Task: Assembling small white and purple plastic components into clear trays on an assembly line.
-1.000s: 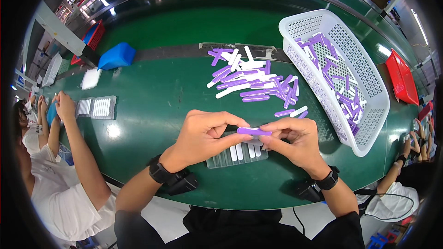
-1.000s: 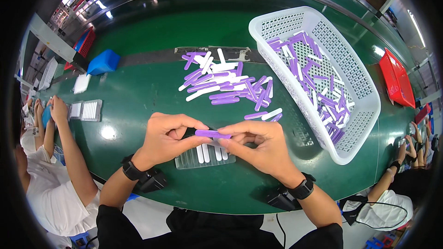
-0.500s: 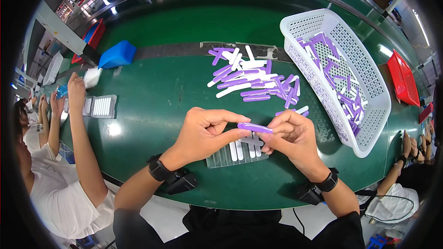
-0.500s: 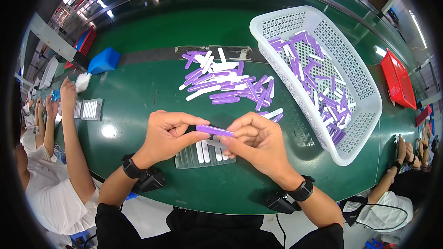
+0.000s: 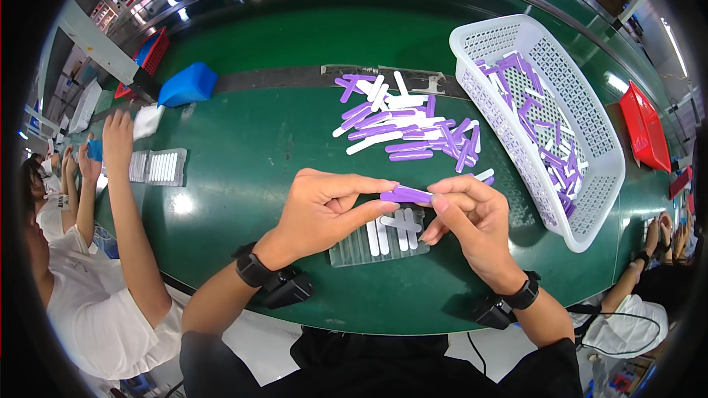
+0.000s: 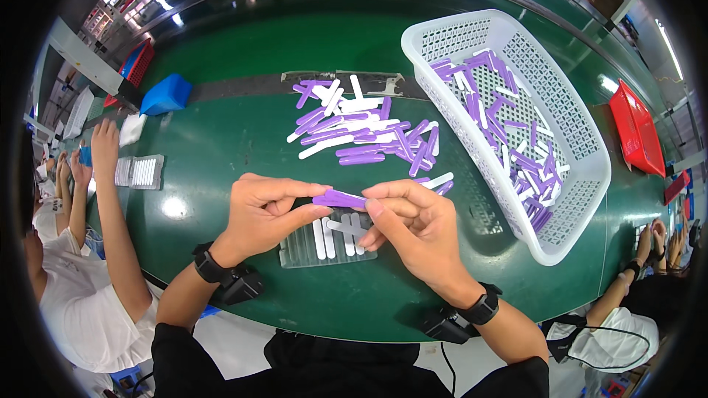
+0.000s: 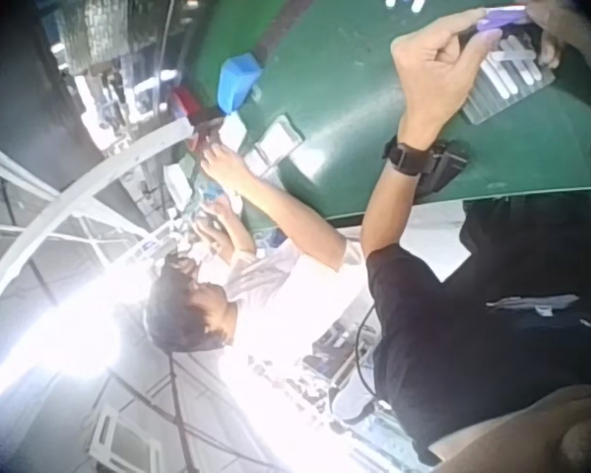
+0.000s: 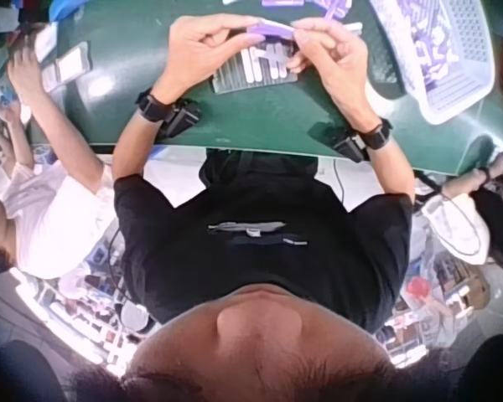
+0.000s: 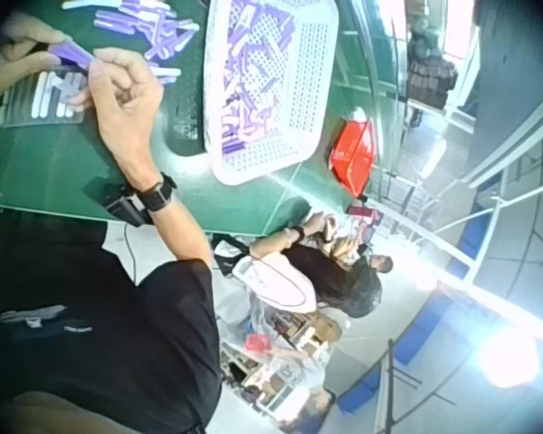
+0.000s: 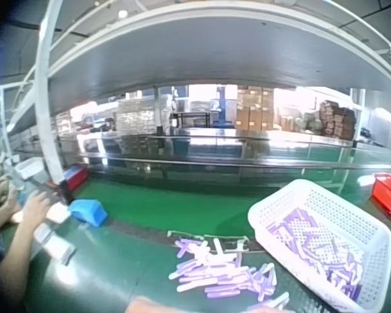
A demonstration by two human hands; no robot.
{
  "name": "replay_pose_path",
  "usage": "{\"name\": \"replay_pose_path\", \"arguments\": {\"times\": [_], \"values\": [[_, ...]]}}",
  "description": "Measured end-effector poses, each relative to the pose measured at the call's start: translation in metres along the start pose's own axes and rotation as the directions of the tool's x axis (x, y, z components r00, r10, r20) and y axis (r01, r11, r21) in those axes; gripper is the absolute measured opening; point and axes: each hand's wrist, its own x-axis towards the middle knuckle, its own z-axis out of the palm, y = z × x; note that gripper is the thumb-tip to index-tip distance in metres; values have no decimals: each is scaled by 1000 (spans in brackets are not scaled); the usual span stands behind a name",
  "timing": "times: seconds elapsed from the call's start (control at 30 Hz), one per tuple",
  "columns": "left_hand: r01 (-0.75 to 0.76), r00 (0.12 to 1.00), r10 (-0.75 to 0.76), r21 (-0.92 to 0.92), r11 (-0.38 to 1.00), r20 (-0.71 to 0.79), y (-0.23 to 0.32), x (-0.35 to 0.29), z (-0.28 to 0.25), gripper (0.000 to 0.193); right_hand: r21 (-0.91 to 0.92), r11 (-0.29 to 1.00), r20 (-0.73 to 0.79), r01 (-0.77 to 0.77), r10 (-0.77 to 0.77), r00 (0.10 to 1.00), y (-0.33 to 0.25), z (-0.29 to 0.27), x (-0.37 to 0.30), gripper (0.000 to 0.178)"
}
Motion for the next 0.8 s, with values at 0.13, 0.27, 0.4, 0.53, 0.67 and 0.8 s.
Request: {"name": "replay_pose_path", "arguments": {"times": [0.13, 0.27, 0.4, 0.53, 0.67, 0.8], "values": [[10, 1000, -10, -3, 1000, -4, -2, -2, 0, 30, -13, 1000, -7, 17, -17, 1000, 3, 0, -1, 23], [-58, 998, 59, 50, 997, -13, 1, 0, -1, 27, -16, 999, 19, 37, -37, 999, 2, -2, -3, 22], [-142, 989, 144, 68, 988, -28, -3, -1, -3, 24, 8, 1000, 21, -9, 9, 1000, 1, 0, -2, 25], [-101, 995, 102, 32, 994, -17, 9, -1, -13, 17, 19, 999, 62, -44, 43, 997, -3, -1, 1, 30], [428, 884, -395, -92, 899, 250, 27, 15, -44, 10, -363, 903, 49, 229, -227, 973, -10, -10, 6, 22], [502, 709, -524, 183, 845, 472, 20, 12, -57, 21, -718, 344, 435, 605, -457, 776, -31, -6, 3, 15]]}}
